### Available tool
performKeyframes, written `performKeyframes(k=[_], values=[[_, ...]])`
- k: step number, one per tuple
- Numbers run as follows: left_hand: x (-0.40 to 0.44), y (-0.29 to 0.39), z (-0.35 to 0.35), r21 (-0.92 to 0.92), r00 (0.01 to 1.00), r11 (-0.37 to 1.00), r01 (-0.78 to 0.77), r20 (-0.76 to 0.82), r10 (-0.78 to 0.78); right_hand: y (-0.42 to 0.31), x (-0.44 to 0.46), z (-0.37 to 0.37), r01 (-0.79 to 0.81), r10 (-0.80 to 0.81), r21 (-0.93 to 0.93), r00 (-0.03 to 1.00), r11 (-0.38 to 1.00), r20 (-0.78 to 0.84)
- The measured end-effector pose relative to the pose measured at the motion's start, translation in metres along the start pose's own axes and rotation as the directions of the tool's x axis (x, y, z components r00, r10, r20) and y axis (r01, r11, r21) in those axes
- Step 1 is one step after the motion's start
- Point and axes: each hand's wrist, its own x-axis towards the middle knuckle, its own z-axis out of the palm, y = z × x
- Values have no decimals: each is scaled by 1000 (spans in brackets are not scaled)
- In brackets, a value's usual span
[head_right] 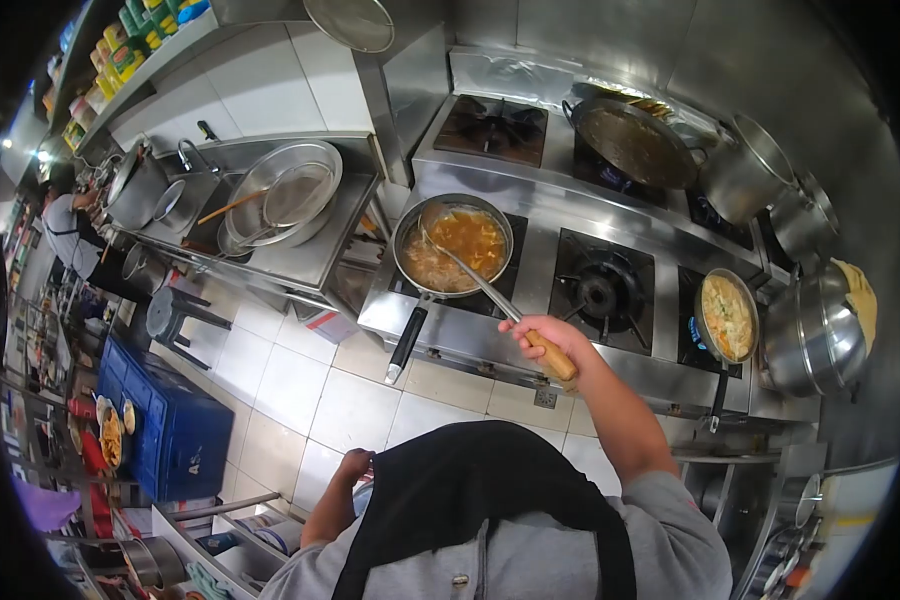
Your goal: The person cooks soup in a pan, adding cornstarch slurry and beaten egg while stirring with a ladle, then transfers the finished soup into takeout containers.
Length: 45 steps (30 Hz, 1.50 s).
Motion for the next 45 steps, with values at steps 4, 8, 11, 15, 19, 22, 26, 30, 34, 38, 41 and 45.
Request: performKeyframes(k=[4, 8, 11, 15, 19, 22, 26, 30, 34, 38, 41, 45], values=[[4, 15, 4, 26, 999, 999, -47, 3, 47, 13, 3, 22, 113, -167, -281, 970, 953, -175], [20, 16, 0, 77, 991, 991, -105, 86, 98, 30, -7, 30, -43, -475, -882, 830, 470, -293], [26, 21, -2, 192, 984, 969, -155, 122, 133, 47, -4, 10, -291, -774, -948, 627, -131, -86], [31, 35, -4, 230, 983, 963, -139, 148, 107, 48, -17, 7, -426, -851, -890, 518, -165, -90], [27, 49, -5, 257, 978, 950, -178, 154, 142, 56, -14, -14, -453, -882, -874, 467, -174, -66], [27, 56, -5, 248, 989, 962, -115, 124, 87, 57, -14, -21, -506, -877, -848, 466, -158, -114], [29, 53, -9, 279, 961, 929, -244, 197, 194, 46, -24, -16, -549, -883, -829, 435, -109, -173], [31, 45, -11, 236, 967, 947, -217, 182, 176, 35, -21, -27, -578, -910, -810, 381, -96, -164], [42, 30, -14, 143, 990, 988, -62, 134, 43, 22, -22, -26, -535, -910, -843, 376, -60, -174], [45, 25, -17, 138, 990, 989, -57, 132, 39, 17, -28, -11, -417, -847, -909, 482, 1, -223], [34, 32, -14, 129, 995, 991, -24, 95, 11, 26, -16, -20, -339, -807, -940, 543, 45, -235], [38, 37, -12, 118, 994, 993, -20, 106, 7, 27, -11, -10, -409, -813, -912, 525, 19, -253]])
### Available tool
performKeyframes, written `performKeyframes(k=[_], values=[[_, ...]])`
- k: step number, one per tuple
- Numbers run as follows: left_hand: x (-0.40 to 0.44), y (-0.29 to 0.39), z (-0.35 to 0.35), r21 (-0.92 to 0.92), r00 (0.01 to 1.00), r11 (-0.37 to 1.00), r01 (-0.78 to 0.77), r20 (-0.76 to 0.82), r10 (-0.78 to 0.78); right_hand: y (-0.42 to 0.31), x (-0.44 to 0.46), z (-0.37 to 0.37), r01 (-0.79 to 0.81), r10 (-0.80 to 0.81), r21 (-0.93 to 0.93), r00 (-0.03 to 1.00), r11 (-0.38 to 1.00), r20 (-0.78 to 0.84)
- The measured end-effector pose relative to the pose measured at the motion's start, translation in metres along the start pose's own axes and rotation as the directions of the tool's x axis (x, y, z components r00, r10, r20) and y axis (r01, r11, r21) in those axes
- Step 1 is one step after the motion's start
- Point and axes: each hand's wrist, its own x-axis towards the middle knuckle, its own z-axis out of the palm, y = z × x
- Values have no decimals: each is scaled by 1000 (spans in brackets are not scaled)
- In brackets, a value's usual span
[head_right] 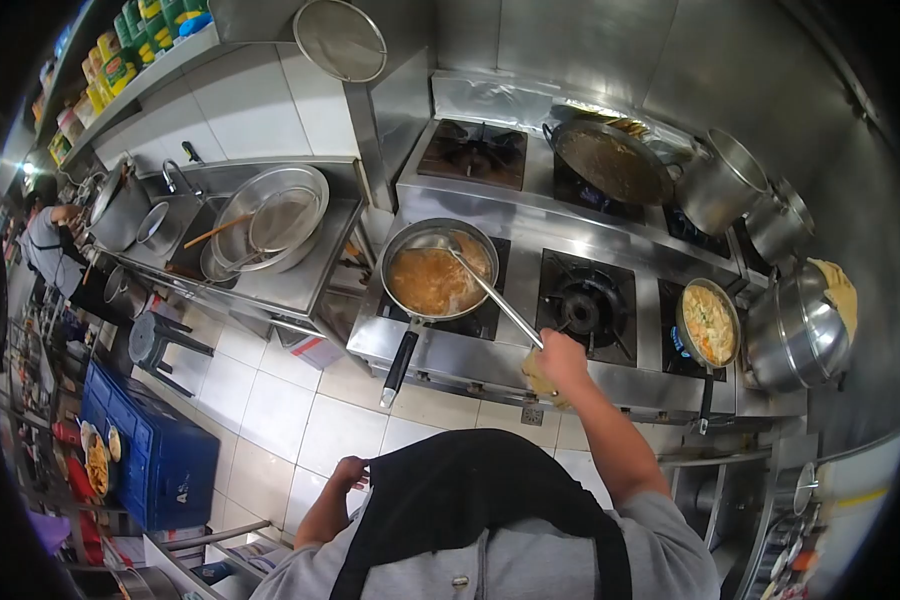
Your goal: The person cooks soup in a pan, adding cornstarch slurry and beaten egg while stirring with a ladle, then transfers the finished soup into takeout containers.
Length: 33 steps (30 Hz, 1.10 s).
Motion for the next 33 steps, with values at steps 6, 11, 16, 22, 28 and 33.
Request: performKeyframes(k=[6, 11, 16, 22, 28, 33], values=[[1, 10, 0, 65, 1000, 997, -31, -2, 31, 16, 4, -12, -34, -21, -165, 947, 986, -320], [5, 22, -1, 69, 998, 996, -57, -26, 59, 34, 13, 6, -86, 20, -190, 946, 978, -325], [-6, 29, -1, 50, 994, 995, -92, -54, 95, 43, 13, 31, -99, 18, -204, 930, 974, -366], [-7, 9, -4, 72, 998, 997, -40, -46, 43, 40, 8, 31, -166, 122, -107, 934, 980, -336], [-8, -12, -7, 37, 999, 999, 8, -41, -6, 38, -12, 26, -66, 104, 218, 981, 974, -165], [-5, -10, -7, 61, 999, 997, 49, -19, -48, 8, -35, 27, -211, 107, 602, 973, 770, 203]])
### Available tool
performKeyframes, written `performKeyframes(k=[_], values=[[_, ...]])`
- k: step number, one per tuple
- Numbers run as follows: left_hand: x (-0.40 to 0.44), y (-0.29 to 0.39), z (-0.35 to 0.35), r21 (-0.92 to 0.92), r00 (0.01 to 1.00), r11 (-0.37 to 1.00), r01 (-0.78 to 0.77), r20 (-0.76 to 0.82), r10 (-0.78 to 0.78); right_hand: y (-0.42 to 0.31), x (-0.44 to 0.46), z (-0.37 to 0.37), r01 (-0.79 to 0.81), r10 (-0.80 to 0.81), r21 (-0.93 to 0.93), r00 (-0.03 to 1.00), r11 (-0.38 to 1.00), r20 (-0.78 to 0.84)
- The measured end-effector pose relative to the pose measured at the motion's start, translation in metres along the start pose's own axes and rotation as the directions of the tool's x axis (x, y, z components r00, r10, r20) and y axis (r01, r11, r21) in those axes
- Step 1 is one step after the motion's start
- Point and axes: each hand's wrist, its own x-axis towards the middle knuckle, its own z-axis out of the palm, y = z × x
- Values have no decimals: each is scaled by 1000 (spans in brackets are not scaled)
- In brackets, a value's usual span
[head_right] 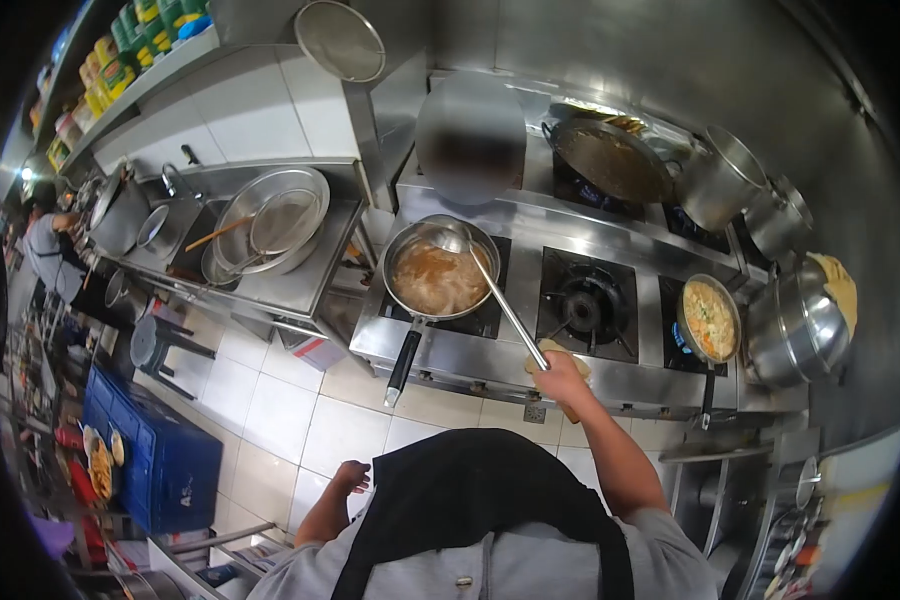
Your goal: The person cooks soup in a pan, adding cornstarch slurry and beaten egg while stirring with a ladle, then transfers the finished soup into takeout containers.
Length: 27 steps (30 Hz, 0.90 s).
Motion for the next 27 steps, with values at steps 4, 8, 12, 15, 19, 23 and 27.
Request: performKeyframes(k=[4, 8, 12, 15, 19, 23, 27], values=[[8, 20, -2, 54, 995, 996, -65, 76, 61, -11, -20, 12, -184, 161, 265, 981, 946, 108], [16, 35, 5, 140, 986, 983, -119, 130, 101, 1, -36, 17, -168, 104, 380, 978, 909, 183], [34, 56, 11, 562, 768, 531, -634, 536, 350, -27, -101, -20, -227, 79, 520, 954, 823, 290], [32, 105, 67, 573, 840, 642, -509, 494, 225, 7, -159, -61, -154, -101, 729, 951, 667, 293], [19, 166, 162, 647, 817, 524, -554, 543, 194, 20, -230, -108, 32, -50, 533, 999, 845, 20], [-5, 200, 265, 653, 787, 458, -603, 583, 204, 90, -309, -150, 84, -98, 568, 995, 819, -6], [-27, 207, 365, 624, 740, 427, -655, 643, 196, 154, -442, -194, 47, 3, 601, 997, 798, -83]])
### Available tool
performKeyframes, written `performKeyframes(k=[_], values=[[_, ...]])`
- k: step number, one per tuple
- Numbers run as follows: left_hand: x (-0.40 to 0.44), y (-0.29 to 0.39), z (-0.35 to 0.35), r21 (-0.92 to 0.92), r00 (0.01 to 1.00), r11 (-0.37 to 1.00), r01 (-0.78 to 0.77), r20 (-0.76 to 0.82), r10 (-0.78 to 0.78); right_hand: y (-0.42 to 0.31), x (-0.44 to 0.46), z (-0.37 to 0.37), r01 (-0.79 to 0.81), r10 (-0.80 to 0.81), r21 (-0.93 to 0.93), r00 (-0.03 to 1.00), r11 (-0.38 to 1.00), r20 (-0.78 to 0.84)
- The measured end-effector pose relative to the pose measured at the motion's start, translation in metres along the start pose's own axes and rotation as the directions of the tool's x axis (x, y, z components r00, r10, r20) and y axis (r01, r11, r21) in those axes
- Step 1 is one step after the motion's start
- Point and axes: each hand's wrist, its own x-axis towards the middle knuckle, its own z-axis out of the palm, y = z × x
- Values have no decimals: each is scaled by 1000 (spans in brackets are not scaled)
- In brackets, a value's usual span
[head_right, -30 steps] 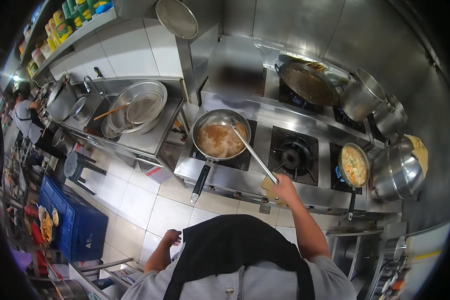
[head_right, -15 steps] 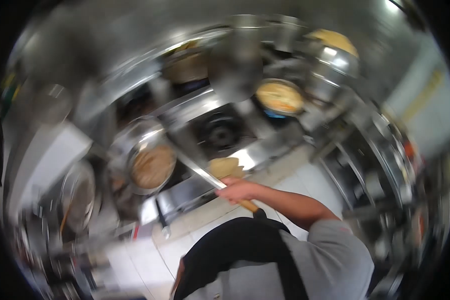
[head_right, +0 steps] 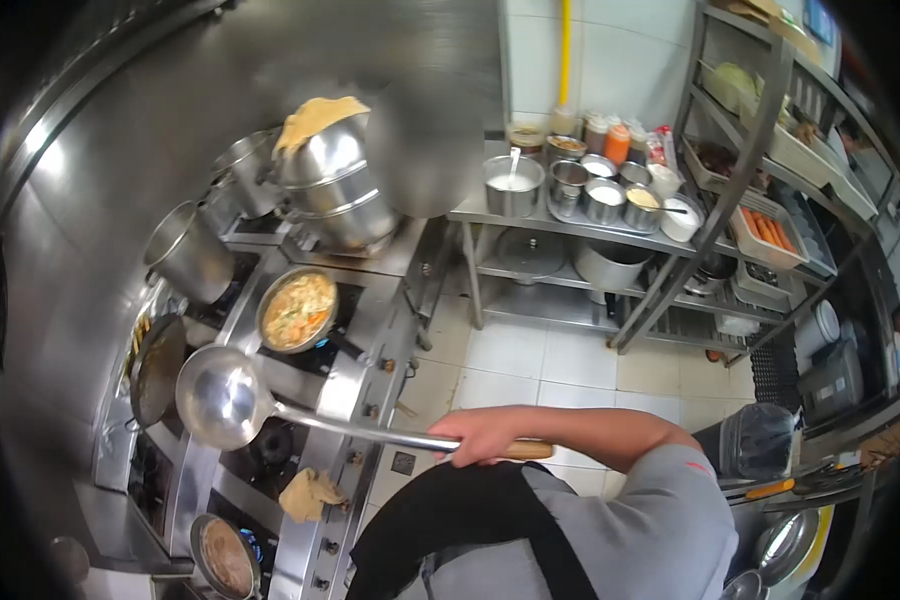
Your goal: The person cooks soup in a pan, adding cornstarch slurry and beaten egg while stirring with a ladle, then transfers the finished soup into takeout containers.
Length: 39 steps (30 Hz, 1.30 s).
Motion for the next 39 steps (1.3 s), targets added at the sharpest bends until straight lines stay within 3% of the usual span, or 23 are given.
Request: performKeyframes(k=[2, 5, 6, 7, 9, 10, 11, 12, 14, 15, 16, 19, 20, 21, 23, 24, 26, 27, 30, 33, 34, 36, 39], values=[[27, 30, 24, -76, 994, 993, -89, 60, 94, 10, -65, -22, -96, 99, 30, 985, 995, -139], [67, 85, 54, -376, 931, 897, -233, 179, 317, 35, -149, -40, -209, 254, 167, 912, 964, -324], [87, 120, 65, 17, 918, 926, -378, 142, 372, 43, -172, -40, -236, 319, 251, 871, 939, -373], [103, 167, 77, 416, 900, 803, -426, 104, 424, 51, -191, -37, -250, 382, 337, 824, 908, -417], [89, 275, 104, 339, 902, 837, -429, 214, 375, 75, -216, -25, -225, 416, 395, 753, 891, -510], [117, 314, 117, 452, 864, 737, -502, 212, 458, 89, -225, -18, -245, 503, 470, 653, 848, -567], [143, 354, 132, 556, 815, 616, -557, 224, 535, 106, -233, -8, -250, 586, 548, 539, 798, -606], [146, 405, 155, 621, 633, 429, -656, 142, 761, 141, -237, 5, -240, 591, 560, 528, 793, -610], [141, 536, 200, 509, 497, 379, -773, 115, 860, 212, -235, 21, -94, 501, 511, 412, 854, -762], [135, 597, 223, 445, 410, 327, -834, 100, 907, 212, -235, 23, -91, 512, 523, 400, 848, -760], [123, 655, 243, 393, 245, 197, -898, 77, 966, 199, -233, 24, -51, 574, 593, 333, 803, -748], [126, 795, 305, 414, 80, 44, -909, 70, 994, 210, -233, 18, 1, 658, 676, 223, 737, -719], [120, 832, 319, 469, 160, 85, -879, 122, 980, 220, -232, 16, 13, 676, 691, 195, 723, -711], [134, 863, 336, 455, 155, 80, -887, 130, 979, 240, -231, 19, 16, 680, 693, 178, 721, -712], [177, 912, 375, 584, 334, 211, -784, 111, 936, 278, -230, 19, 161, 638, 659, 166, 735, -752], [202, 929, 391, 574, 335, 208, -792, 123, 934, 275, -229, 10, 163, 645, 663, 152, 731, -749], [248, 957, 417, 594, 523, 309, -743, 227, 822, 255, -225, -10, -54, 644, 642, 73, 765, -761], [253, 964, 422, 590, 526, 307, -747, 242, 815, 253, -224, -18, -51, 655, 653, 62, 755, -753], [260, 974, 428, 522, 579, 368, -770, 328, 746, 245, -213, -40, 166, 760, 754, 39, 636, -649], [254, 979, 425, 391, 551, 408, -825, 396, 735, 188, -205, -94, 102, 617, 623, 83, 776, -783], [256, 981, 426, 406, 527, 360, -840, 451, 720, 157, -200, -111, 140, 658, 651, -9, 747, -753], [258, 984, 428, 419, 510, 321, -850, 495, 704, 138, -203, -136, 168, 692, 674, -92, 719, -716], [255, 985, 428, 376, 477, 306, -874, 555, 681, 145, -212, -155, 30, 727, 728, -98, 685, -680]])
